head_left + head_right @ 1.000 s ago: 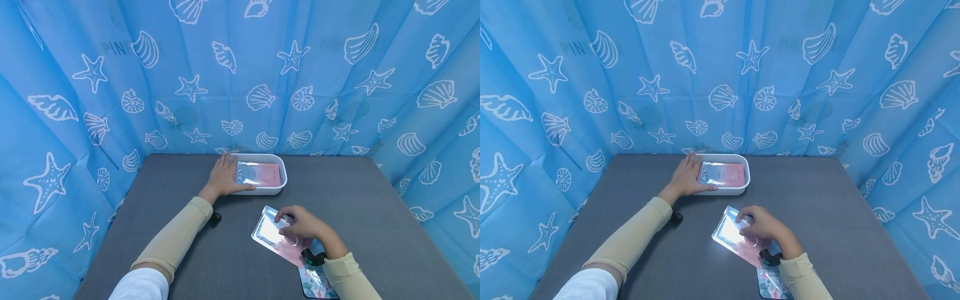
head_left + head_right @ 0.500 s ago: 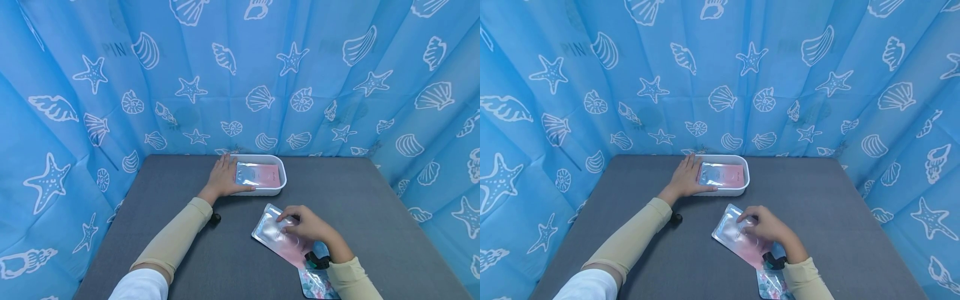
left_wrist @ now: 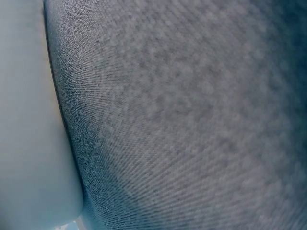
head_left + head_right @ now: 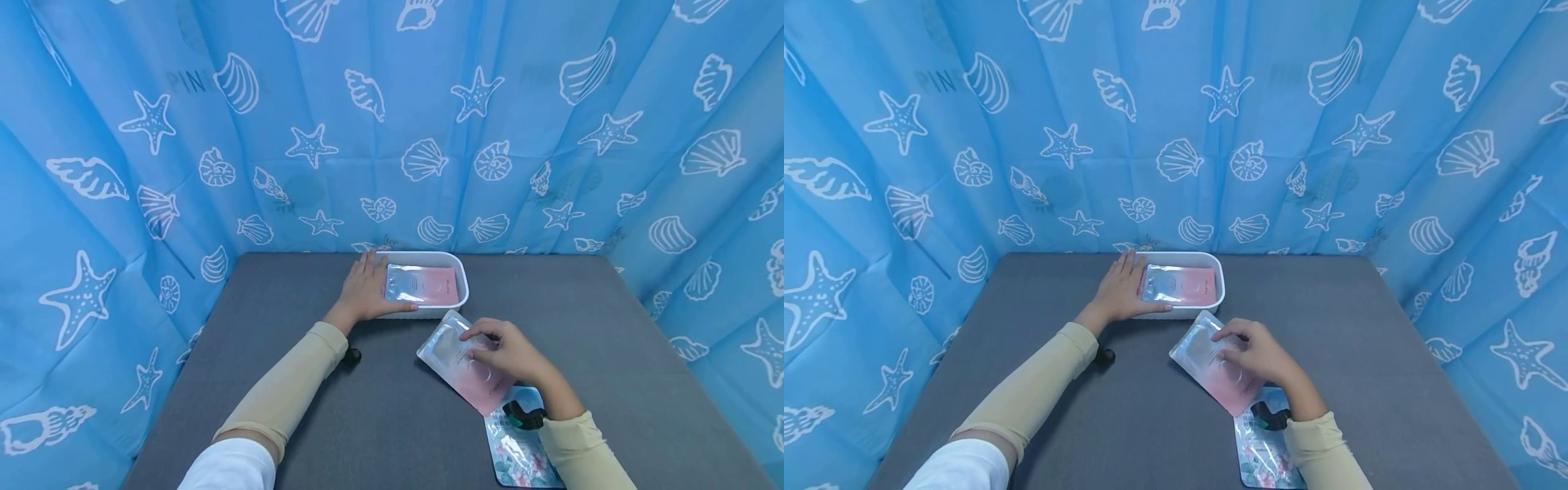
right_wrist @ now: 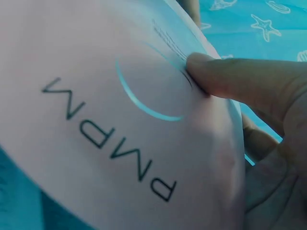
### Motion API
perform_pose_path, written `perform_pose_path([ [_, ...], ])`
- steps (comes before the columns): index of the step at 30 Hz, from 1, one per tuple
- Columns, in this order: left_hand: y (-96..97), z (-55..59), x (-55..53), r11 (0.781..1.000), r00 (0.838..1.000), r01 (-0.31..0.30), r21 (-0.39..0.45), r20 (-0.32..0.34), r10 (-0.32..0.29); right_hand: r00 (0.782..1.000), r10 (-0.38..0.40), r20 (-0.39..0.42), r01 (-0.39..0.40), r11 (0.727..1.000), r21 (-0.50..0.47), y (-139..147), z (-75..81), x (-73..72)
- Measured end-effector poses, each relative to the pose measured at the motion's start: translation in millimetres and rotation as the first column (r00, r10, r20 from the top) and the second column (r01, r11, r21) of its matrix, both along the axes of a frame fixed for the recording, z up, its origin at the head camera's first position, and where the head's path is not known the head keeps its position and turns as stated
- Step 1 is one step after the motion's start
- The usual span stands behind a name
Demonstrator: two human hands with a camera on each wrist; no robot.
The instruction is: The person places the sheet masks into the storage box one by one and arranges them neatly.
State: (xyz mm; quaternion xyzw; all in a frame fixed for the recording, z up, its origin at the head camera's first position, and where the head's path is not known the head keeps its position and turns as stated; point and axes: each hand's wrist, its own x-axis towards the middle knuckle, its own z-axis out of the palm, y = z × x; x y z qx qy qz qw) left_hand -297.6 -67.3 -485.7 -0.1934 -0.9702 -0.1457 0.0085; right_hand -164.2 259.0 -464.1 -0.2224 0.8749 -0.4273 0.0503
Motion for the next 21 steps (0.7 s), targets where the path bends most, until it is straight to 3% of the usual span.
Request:
perform_pose_path([
  [10,1.5,0.2,0.5,1.000,1.000,-0.007,0.005,-0.008,0.007,0.980,-0.162,-0.117,0.155,0.986,-0.067,7.0,6.1,-10.1],
  [17,1.2,-0.8,-1.2,1.000,1.000,-0.001,0.003,-0.013,0.001,0.917,-0.393,-0.068,0.382,0.915,-0.131,9.4,0.2,-14.0],
  [21,0.0,-0.9,-0.9,1.000,1.000,0.002,0.008,-0.002,-0.002,0.888,-0.459,-0.013,0.452,0.879,-0.152,11.8,-3.3,-19.1],
])
